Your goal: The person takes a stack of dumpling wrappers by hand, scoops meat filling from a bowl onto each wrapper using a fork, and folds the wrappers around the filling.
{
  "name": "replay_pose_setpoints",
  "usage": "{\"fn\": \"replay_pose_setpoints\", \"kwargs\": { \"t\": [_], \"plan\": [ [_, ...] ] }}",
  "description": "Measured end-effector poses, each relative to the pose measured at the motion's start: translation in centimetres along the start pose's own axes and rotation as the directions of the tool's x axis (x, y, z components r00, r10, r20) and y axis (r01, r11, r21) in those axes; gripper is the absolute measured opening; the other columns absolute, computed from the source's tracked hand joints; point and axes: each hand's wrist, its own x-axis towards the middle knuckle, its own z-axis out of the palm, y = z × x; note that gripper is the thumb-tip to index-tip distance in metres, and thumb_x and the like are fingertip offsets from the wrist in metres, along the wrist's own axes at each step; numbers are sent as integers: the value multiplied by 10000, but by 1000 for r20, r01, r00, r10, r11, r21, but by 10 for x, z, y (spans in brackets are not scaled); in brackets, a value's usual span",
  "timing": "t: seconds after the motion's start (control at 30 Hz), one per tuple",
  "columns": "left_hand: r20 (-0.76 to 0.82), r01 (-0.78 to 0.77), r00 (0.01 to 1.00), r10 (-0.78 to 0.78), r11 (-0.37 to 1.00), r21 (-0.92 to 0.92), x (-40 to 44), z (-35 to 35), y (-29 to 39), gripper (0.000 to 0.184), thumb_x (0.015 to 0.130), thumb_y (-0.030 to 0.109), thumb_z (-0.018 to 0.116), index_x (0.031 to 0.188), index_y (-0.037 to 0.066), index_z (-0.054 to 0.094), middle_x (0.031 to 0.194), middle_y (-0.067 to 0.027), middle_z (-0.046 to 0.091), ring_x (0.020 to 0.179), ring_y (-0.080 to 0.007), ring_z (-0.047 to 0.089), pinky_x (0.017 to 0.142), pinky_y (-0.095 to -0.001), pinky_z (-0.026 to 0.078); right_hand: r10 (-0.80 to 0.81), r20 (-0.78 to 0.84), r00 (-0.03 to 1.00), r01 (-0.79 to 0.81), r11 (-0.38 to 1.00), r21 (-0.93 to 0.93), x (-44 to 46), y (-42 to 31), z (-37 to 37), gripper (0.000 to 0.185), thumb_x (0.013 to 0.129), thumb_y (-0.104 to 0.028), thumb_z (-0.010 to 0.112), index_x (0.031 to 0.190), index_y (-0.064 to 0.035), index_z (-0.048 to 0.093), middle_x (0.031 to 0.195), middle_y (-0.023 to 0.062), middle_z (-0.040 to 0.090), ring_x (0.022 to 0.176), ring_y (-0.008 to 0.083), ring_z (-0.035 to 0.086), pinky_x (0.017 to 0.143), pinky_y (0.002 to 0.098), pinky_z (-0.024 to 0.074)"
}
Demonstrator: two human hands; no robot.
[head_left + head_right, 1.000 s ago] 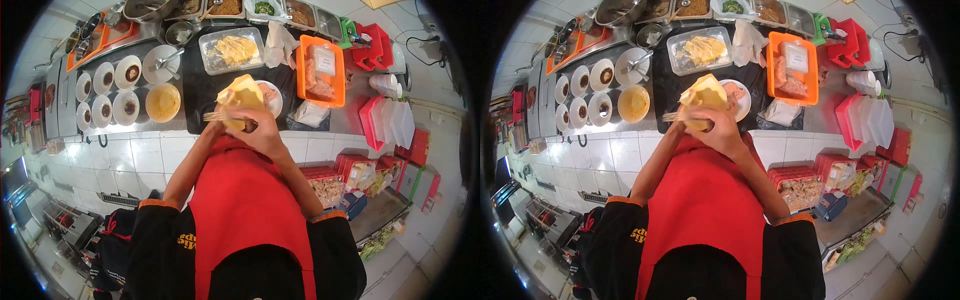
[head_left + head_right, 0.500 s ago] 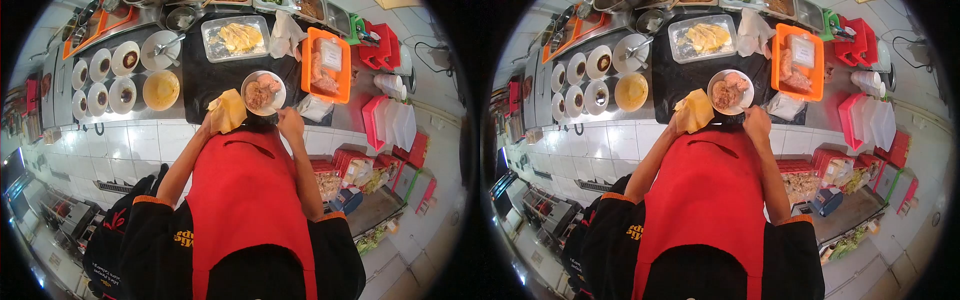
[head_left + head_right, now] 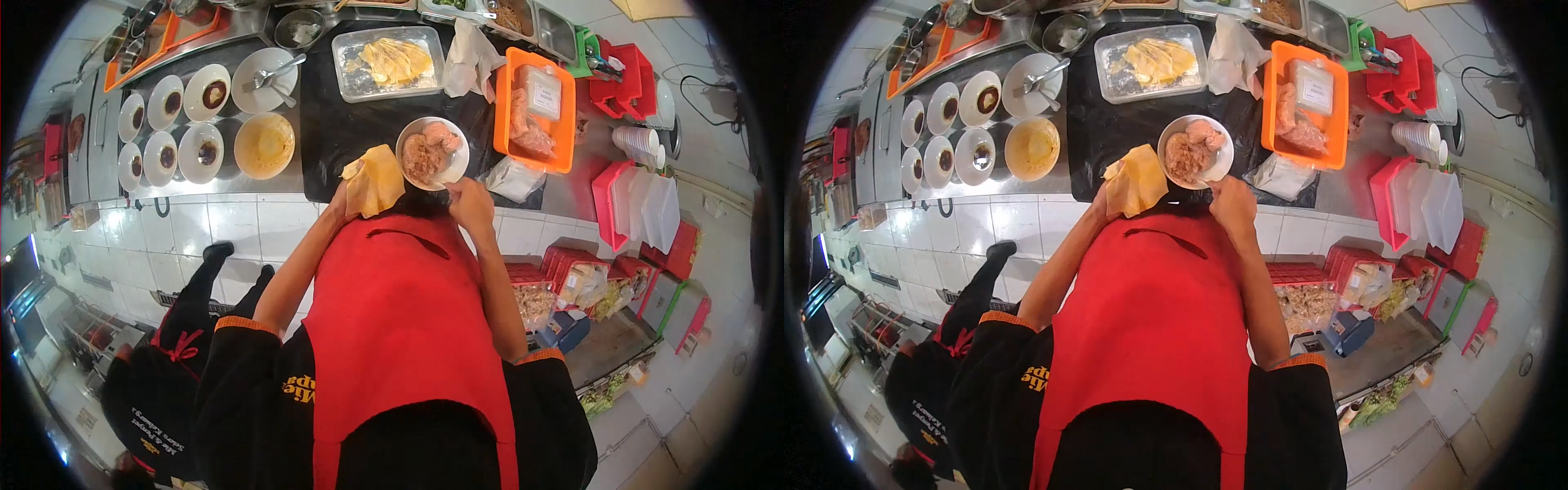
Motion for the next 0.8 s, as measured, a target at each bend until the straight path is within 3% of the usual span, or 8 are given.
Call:
{"fn": "replay_pose_setpoints", "kwargs": {
  "t": [0.07, 0.13, 0.17, 0.27, 0.47, 0.53, 0.73, 0.8],
  "plan": [
    [-15, 8, 1000, -8, 1000, -12, -1, 0, 2, 543, 1059, 445, 447, 1467, 88, 413, 1384, -136, 580, 1216, -296, 626, 1007, -455, 540, -36, 21, 999, 37, 999, -29, 0, 3, -2, 179, 853, -126, 644, 955, -59, 776, 869, 181, 716, 842, 397, 694, 742, 470, 541],
    [11, -13, 1000, 13, 999, -34, -3, 1, 5, 557, 1055, 444, 462, 1468, 74, 409, 1392, -146, 569, 1229, -295, 616, 1017, -449, 532, -124, 166, 978, 57, 932, 359, 3, 23, -11, 221, 829, -87, 659, 1014, -52, 775, 839, 166, 717, 795, 336, 713, 727, 412, 539],
    [39, -38, 998, 40, 998, -51, -5, 2, 8, 569, 1051, 443, 477, 1465, 59, 409, 1394, -154, 563, 1237, -293, 610, 1020, -441, 529, -199, 213, 957, 87, 893, 442, 4, 21, -24, 268, 852, -10, 659, 1095, -54, 762, 853, 129, 728, 776, 217, 706, 716, 327, 525],
    [134, -41, 990, 52, 996, -84, -8, 23, 20, 598, 1050, 454, 473, 1479, 46, 392, 1418, -160, 544, 1257, -292, 596, 1039, -435, 516, -236, 132, 963, 92, 746, 660, 4, 8, -37, 288, 888, 50, 637, 1128, -56, 757, 866, 87, 717, 774, 137, 658, 691, 264, 491],
    [140, -55, 989, 52, 998, 16, -17, 90, 36, 629, 1048, 475, 463, 1506, 55, 365, 1434, -158, 531, 1264, -294, 591, 1065, -443, 496, -203, -115, 972, 227, 707, 670, 14, -58, -58, 233, 941, 43, 624, 1127, -20, 750, 952, 44, 678, 786, 87, 577, 655, 199, 422],
    [187, -48, 980, 64, 995, -84, -18, 101, 39, 618, 1054, 466, 453, 1507, 57, 363, 1440, -156, 529, 1270, -298, 586, 1074, -449, 489, -311, -347, 885, 466, 630, 621, 23, -56, -47, 222, 935, 37, 640, 1120, -15, 751, 972, 43, 684, 782, 81, 571, 645, 198, 419],
    [363, -31, 914, 180, 925, -380, -19, 97, 52, 592, 1063, 452, 434, 1497, 54, 372, 1449, -157, 522, 1286, -304, 573, 1080, -469, 484, -313, -294, 903, 427, 568, 704, 26, -43, -73, 213, 945, 33, 630, 1115, -10, 750, 978, 57, 688, 746, 77, 554, 628, 201, 422],
    [239, -120, 951, 194, 949, -292, -24, 102, 61, 567, 1056, 428, 478, 1467, 42, 417, 1395, -148, 568, 1232, -281, 611, 1038, -445, 513, -294, -233, 927, 367, 580, 727, 21, -45, -95, 235, 955, 41, 609, 1135, -24, 745, 959, 70, 688, 667, 61, 511, 574, 198, 405]
  ]
}}
